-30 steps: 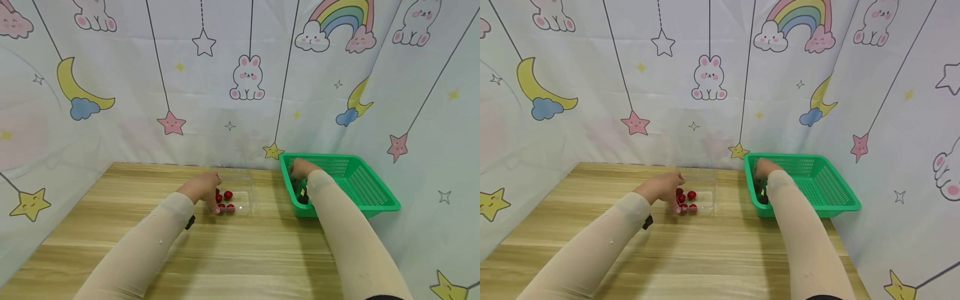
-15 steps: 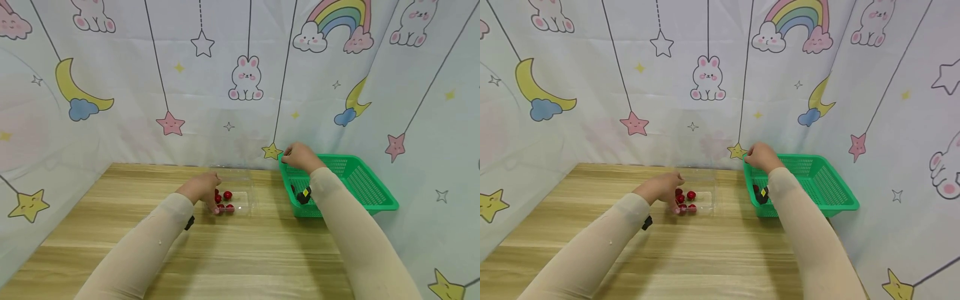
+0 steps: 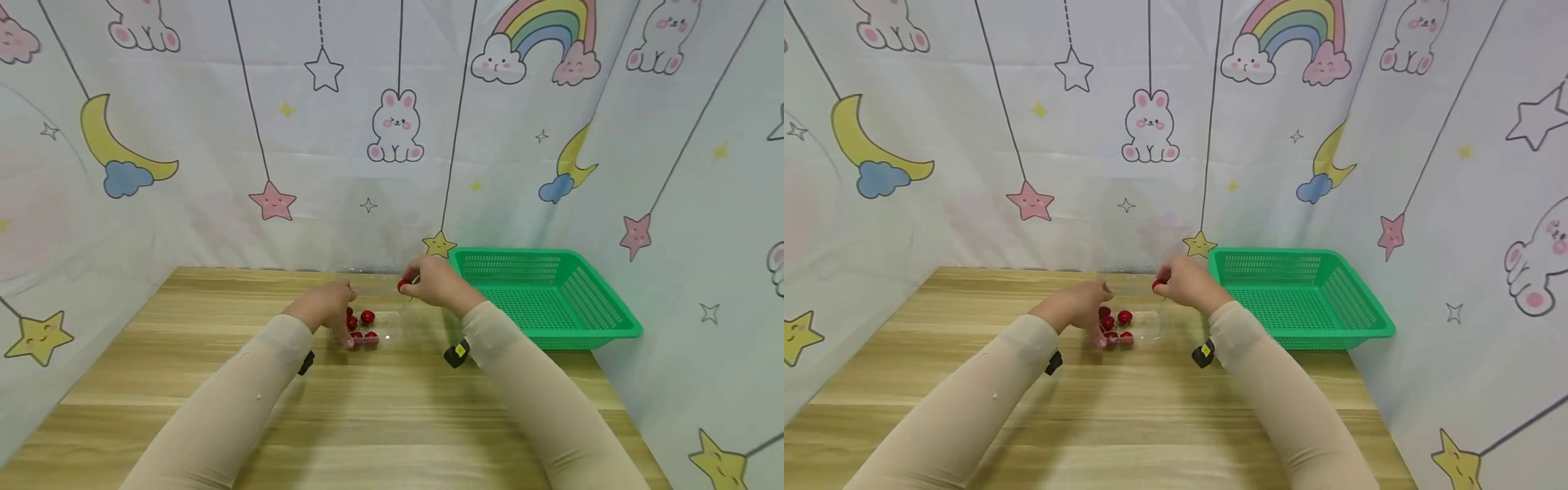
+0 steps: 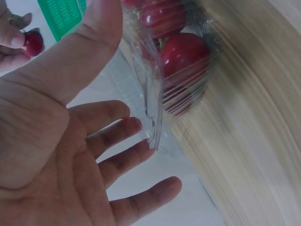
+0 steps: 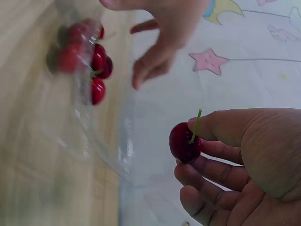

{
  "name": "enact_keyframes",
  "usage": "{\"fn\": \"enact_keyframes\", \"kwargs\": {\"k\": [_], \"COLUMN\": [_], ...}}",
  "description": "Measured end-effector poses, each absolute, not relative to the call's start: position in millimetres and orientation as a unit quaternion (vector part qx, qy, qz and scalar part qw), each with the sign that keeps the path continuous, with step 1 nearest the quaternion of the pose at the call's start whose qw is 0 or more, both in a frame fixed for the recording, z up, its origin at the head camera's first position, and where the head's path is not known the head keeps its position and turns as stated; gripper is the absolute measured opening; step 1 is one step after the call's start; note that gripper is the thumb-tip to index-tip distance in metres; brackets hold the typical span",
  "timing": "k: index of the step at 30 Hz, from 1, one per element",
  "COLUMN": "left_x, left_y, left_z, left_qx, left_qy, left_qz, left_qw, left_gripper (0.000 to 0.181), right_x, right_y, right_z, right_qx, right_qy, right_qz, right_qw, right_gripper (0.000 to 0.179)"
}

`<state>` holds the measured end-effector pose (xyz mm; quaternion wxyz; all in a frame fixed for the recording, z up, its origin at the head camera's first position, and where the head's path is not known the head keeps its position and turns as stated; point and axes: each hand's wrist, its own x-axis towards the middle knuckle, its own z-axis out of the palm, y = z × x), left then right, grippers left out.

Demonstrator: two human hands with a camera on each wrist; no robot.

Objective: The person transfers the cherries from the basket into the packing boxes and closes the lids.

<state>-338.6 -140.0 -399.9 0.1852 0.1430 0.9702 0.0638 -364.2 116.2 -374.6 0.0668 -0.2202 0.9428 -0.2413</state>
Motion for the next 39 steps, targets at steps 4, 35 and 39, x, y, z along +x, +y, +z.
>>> {"fn": "enact_keyframes", "kwargs": {"k": [4, 35, 39], "left_x": [-340.6, -341.3, -340.5], "left_y": [-139.8, -141.9, -142.7], "left_z": [-400.2, -399.9, -400.2], "left_qx": [0.143, 0.153, 0.152], "left_qy": [0.970, 0.968, 0.969], "left_qz": [0.063, 0.065, 0.067], "left_qw": [0.187, 0.186, 0.182], "left_gripper": [0.116, 0.116, 0.115], "right_x": [-360.6, -352.2, -359.0], "right_y": [95.3, 81.6, 115.1], "right_z": [-393.6, -388.4, -362.3], "right_qx": [-0.249, -0.279, -0.238], "right_qy": [0.939, 0.936, 0.945], "right_qz": [-0.219, -0.186, -0.204], "right_qw": [0.086, 0.109, 0.095], "right_gripper": [0.013, 0.020, 0.024]}}
